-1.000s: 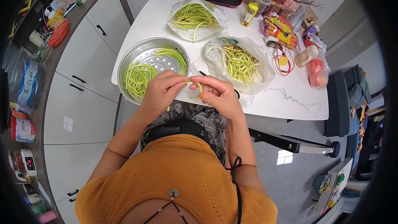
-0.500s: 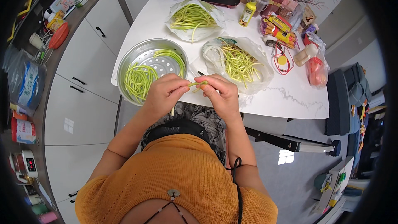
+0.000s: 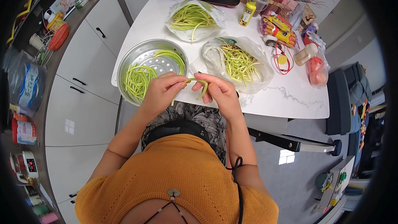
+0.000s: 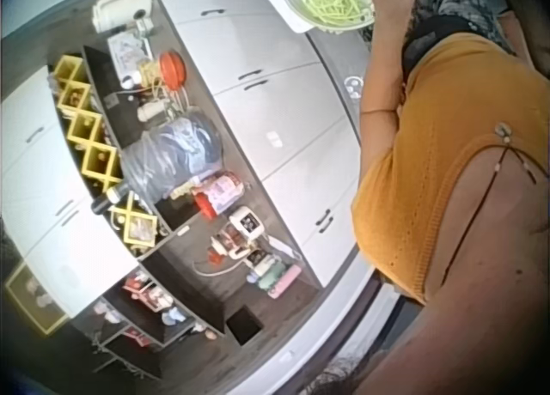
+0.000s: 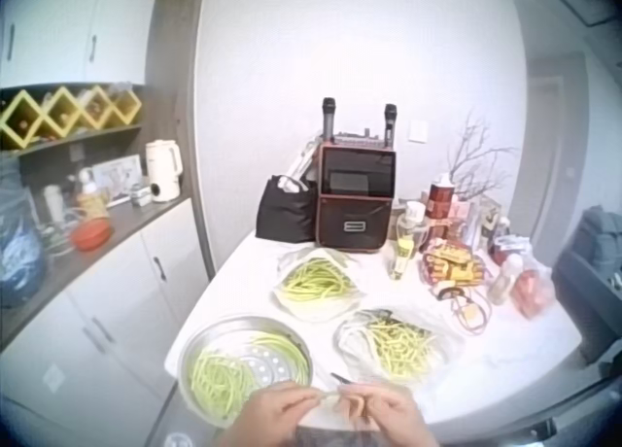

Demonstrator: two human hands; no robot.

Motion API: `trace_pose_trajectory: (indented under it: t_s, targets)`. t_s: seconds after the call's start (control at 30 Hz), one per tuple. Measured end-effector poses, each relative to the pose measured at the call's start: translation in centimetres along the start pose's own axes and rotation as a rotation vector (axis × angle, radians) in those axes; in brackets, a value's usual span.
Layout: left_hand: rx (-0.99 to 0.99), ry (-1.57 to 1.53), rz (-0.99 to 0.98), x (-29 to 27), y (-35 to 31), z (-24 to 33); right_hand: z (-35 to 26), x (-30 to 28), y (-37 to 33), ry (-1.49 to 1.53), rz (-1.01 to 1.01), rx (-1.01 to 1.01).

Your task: The person peels long green vegetables by hand, removing thin strips from the stalks and placing the prepared pieces into a metal basin.

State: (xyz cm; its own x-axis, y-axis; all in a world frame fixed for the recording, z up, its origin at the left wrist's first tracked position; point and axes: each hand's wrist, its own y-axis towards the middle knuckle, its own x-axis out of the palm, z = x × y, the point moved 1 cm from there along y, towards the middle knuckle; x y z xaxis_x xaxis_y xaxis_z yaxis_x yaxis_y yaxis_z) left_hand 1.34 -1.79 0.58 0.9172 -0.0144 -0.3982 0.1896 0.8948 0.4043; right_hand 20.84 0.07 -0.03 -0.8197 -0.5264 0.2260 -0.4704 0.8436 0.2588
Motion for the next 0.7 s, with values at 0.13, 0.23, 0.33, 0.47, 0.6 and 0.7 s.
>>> trace_pose_trajectory:
  t_s: [0.13, 0.23, 0.33, 0.47, 0.6, 0.7]
  targets:
    - [0.071, 0.029, 0.019, -0.2, 0.0, 0.3, 0.3, 0.0, 0.1, -0.066, -0.053, 0.008]
    - [0.121, 0.063, 0.038, -0.2, 0.0, 0.5, 0.1, 0.4, 0.2, -0.021, -0.094, 0.011]
    - [0.168, 0.119, 0.047, -0.3, 0.1, 1.0, 0.1, 0.5, 0.1, -0.027, -0.107, 0.004]
    - [0.178, 0.15, 0.046, -0.4, 0.0, 1.1, -0.2, 0.6, -0.1, -0.099, -0.064, 0.003]
    - [0.184, 0.139, 0.019, -0.4, -0.1, 1.2, -0.3, 0.8, 0.0, -0.169, -0.022, -0.059]
    - [0.192, 0.108, -0.003, -0.3, -0.2, 1.2, -0.3, 0.7, 0.0, -0.209, 0.001, -0.072]
